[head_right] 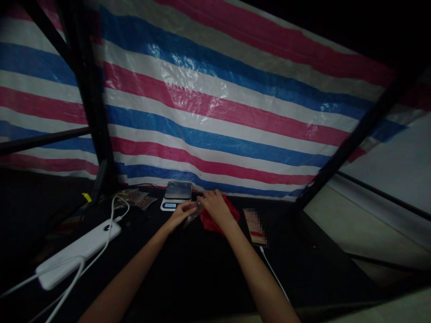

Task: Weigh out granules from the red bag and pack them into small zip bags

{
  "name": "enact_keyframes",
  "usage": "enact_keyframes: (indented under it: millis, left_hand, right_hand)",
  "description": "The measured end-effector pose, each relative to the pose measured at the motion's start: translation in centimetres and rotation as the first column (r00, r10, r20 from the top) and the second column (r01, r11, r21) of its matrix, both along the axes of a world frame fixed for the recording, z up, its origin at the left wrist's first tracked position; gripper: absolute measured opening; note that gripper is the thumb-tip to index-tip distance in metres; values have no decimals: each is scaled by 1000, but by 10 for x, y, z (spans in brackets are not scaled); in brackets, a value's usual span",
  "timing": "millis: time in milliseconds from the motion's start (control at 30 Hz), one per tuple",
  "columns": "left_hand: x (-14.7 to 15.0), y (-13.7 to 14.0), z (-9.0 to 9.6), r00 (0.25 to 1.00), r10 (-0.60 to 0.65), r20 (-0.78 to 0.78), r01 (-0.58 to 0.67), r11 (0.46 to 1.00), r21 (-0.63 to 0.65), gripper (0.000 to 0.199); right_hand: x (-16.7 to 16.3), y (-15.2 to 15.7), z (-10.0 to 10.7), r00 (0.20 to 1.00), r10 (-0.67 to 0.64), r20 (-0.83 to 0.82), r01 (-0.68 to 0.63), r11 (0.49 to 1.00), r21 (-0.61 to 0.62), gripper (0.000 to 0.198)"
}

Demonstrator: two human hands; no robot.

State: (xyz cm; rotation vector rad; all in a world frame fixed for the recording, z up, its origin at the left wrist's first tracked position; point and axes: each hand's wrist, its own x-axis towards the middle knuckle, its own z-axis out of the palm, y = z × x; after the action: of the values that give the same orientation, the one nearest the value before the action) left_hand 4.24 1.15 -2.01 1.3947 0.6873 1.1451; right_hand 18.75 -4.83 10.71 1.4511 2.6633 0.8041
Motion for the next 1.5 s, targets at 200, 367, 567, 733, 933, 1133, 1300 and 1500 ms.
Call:
enact_keyframes:
  millis: [200, 367, 567, 733, 933, 1133, 1300, 1500]
  left_hand:
    - [1, -1, 3, 999, -14, -48, 15, 1000, 23, 43]
    - [-20, 16, 19, 968, 217, -123, -198, 969, 147, 38]
    - [-63, 66, 50, 720, 602, -346, -325, 733, 598, 36]
    - [-79, 88, 48, 459, 692, -557, -190, 689, 700, 36]
    - [-26, 45, 42, 443, 795, -414, -294, 565, 771, 48]
    - [58, 8, 28, 656, 417, -629, 53, 806, 590, 53]
    - [87, 7, 12, 641, 284, -713, 76, 901, 428, 63]
    - [82, 13, 1, 568, 287, -772, 45, 925, 377, 48]
  right_hand:
    - [-2, -8, 12, 999, -24, -23, 25, 1000, 19, 34]
    - [39, -3, 3, 961, -193, -198, 192, 981, -25, 37]
    - [103, -10, -37, 918, -339, -206, 320, 940, -119, 32]
    - [119, -19, -56, 908, -369, -198, 351, 929, -119, 30]
    - [112, -24, -56, 912, -286, -296, 282, 958, -57, 33]
    - [107, -24, -53, 823, -275, -496, 216, 961, -174, 37]
    - [113, -23, -65, 867, -385, -316, 327, 919, -219, 32]
    - [100, -15, -75, 916, -391, -87, 379, 916, -131, 23]
